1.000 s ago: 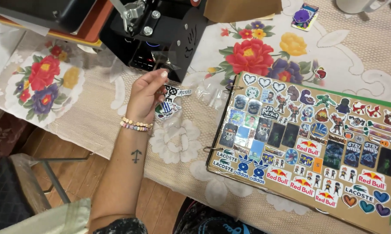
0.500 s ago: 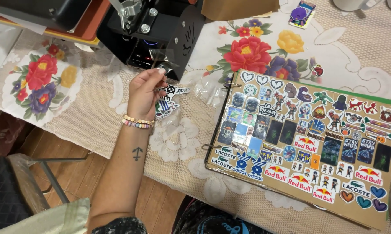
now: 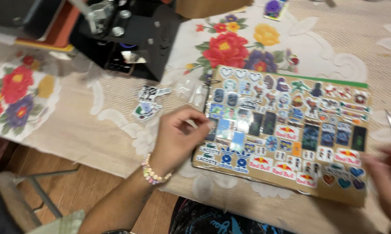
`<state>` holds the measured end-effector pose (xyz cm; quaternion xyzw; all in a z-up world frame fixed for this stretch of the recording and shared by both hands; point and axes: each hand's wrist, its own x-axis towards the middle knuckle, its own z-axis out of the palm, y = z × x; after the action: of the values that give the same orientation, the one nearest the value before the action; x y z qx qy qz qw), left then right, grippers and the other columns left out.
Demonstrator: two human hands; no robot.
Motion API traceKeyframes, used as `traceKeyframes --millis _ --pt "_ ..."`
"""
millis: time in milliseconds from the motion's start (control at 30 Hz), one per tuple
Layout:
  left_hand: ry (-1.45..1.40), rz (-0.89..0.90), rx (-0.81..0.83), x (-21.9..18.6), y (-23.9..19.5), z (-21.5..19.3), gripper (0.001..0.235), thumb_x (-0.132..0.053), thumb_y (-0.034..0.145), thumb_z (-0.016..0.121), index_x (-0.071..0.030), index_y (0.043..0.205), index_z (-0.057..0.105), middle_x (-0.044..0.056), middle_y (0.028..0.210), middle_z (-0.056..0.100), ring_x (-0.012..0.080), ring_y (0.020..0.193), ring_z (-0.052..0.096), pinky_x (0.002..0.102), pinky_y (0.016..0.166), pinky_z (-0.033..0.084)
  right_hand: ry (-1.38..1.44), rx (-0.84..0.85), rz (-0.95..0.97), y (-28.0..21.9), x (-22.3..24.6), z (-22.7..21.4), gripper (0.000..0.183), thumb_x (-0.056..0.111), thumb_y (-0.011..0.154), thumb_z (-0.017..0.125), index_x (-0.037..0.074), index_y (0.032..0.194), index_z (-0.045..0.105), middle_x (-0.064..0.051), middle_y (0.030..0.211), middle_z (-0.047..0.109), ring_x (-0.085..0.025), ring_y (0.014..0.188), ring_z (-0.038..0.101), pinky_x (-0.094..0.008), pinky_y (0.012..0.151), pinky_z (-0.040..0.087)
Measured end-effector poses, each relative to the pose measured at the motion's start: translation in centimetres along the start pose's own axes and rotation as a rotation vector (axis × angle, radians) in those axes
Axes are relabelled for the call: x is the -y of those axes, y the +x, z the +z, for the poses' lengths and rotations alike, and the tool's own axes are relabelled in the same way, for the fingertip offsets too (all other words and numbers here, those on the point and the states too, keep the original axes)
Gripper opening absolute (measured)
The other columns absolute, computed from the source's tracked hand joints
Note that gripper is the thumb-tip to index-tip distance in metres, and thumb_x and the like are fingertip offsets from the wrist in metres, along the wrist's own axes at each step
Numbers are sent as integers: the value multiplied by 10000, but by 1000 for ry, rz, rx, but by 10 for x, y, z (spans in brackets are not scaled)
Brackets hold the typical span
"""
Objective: The person arranges and applies various stickers onto a binder cover. They use scissors to trim a sticker and apply it to the surface, smoothing it down with their fingers.
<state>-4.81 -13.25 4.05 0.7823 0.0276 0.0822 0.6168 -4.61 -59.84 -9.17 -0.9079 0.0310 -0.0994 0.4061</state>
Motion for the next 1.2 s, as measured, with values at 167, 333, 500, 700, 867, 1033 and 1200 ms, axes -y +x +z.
traceKeyframes --millis 167,333,500,700,867,1033,1200 --pt "-37 4 179 -30 6 56 126 -119 821 803 -120 765 690 -22 778 685 9 567 494 163 478 386 -26 87 -571 -4 226 11 380 235 732 856 8 990 693 -134 964 701 -214 836 633 -296 727 533" --pt "18 103 230 -44 6 77 147 -157 811 809 -140 743 680 -45 741 670 33 654 578 186 516 445 128 75 -507 -7 232 27 483 260 727 860 8 1076 641 -140 1050 648 -194 898 609 -260 701 547" --pt "35 203 233 -43 5 82 128 -111 824 784 -125 758 675 -23 724 654 55 673 585 184 506 462 132 19 -575 -7 233 36 269 203 821 804 35 991 682 -96 967 716 -211 848 644 -301 740 499" --pt "15 155 278 -42 5 82 119 -104 820 785 -127 764 682 -20 753 665 68 718 612 187 515 482 168 13 -536 -3 237 34 60 93 874 742 53 851 704 -67 826 715 -171 747 639 -273 672 487" --pt "13 178 289 -40 6 84 128 -91 821 787 -123 766 677 -19 750 657 68 718 598 188 522 481 168 -29 -518 -3 227 37 143 92 851 781 15 927 686 -120 891 710 -207 807 647 -279 680 503" --pt "3 184 299 -40 7 84 122 -84 822 787 -113 766 683 -12 750 656 66 698 601 188 529 497 170 -9 -513 0 225 35 69 59 862 767 25 888 712 -105 861 731 -189 765 653 -272 656 494" --pt "-17 174 325 -38 6 83 111 -91 817 793 -115 777 693 -7 768 661 80 720 612 193 555 524 170 79 -500 4 225 30 47 92 862 754 68 891 726 -75 899 736 -178 831 666 -256 657 512"
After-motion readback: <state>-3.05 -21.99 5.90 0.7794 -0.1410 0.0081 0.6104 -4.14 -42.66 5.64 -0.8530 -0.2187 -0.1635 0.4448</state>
